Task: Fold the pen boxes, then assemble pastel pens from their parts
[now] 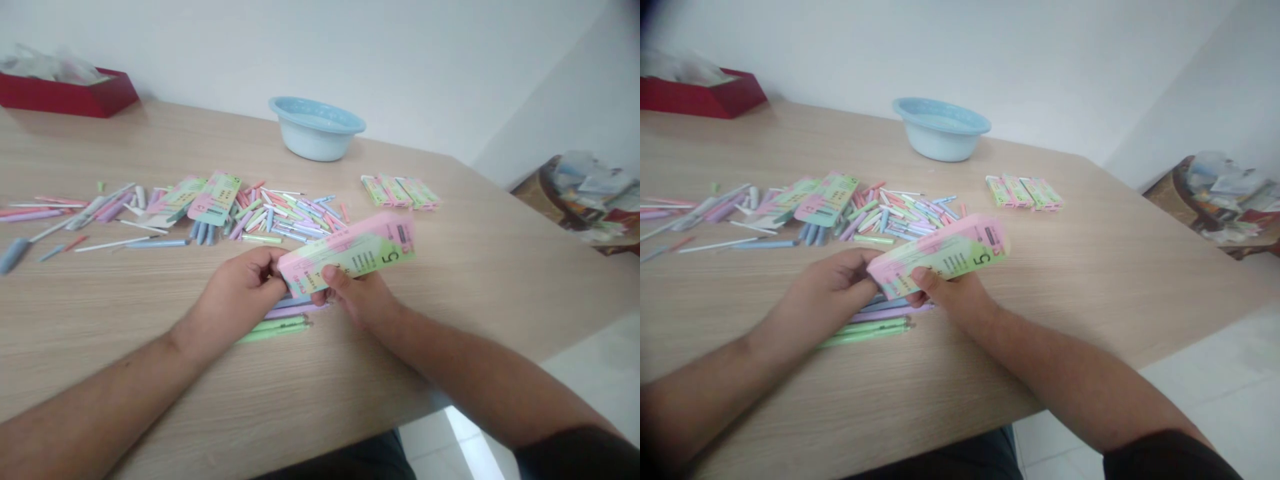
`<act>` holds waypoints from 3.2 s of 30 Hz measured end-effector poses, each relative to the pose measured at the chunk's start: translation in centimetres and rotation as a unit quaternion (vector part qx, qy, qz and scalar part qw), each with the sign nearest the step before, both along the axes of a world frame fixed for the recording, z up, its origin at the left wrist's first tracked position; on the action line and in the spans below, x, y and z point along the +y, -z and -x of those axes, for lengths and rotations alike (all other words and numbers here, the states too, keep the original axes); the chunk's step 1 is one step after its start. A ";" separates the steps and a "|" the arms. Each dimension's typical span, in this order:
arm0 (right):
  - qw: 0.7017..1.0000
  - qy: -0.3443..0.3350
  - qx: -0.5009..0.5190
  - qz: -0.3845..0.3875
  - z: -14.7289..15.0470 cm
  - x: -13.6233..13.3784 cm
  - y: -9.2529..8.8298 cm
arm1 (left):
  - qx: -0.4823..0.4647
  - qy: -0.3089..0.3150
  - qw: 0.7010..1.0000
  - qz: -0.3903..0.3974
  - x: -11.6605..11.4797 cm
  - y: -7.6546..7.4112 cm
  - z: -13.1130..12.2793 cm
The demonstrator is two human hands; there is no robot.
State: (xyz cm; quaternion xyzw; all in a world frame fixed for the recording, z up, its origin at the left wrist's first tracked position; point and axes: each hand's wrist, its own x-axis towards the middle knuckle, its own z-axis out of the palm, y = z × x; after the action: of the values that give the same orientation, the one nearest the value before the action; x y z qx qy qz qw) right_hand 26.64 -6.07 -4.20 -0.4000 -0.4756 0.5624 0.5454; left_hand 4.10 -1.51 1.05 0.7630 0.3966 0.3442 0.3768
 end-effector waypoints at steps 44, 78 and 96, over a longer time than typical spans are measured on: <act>0.998 0.052 0.022 -0.004 0.1 -0.4 -2.6 | -0.053 0.044 0.997 0.020 -1.2 0.2 -0.7; 0.979 -0.069 0.108 0.158 -1.9 1.5 -4.8 | -0.360 0.079 0.891 0.265 2.3 -0.4 0.6; 0.983 -0.160 -0.026 0.091 -0.1 -1.0 -3.3 | -0.344 0.046 0.912 0.220 -0.6 0.3 -1.5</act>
State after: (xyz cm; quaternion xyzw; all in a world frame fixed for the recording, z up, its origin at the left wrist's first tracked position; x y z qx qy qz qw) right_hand 26.78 -7.09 -0.92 -0.3812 -0.4947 0.6726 0.3969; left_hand 5.64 -2.13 0.71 0.5125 0.2727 0.4715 0.6638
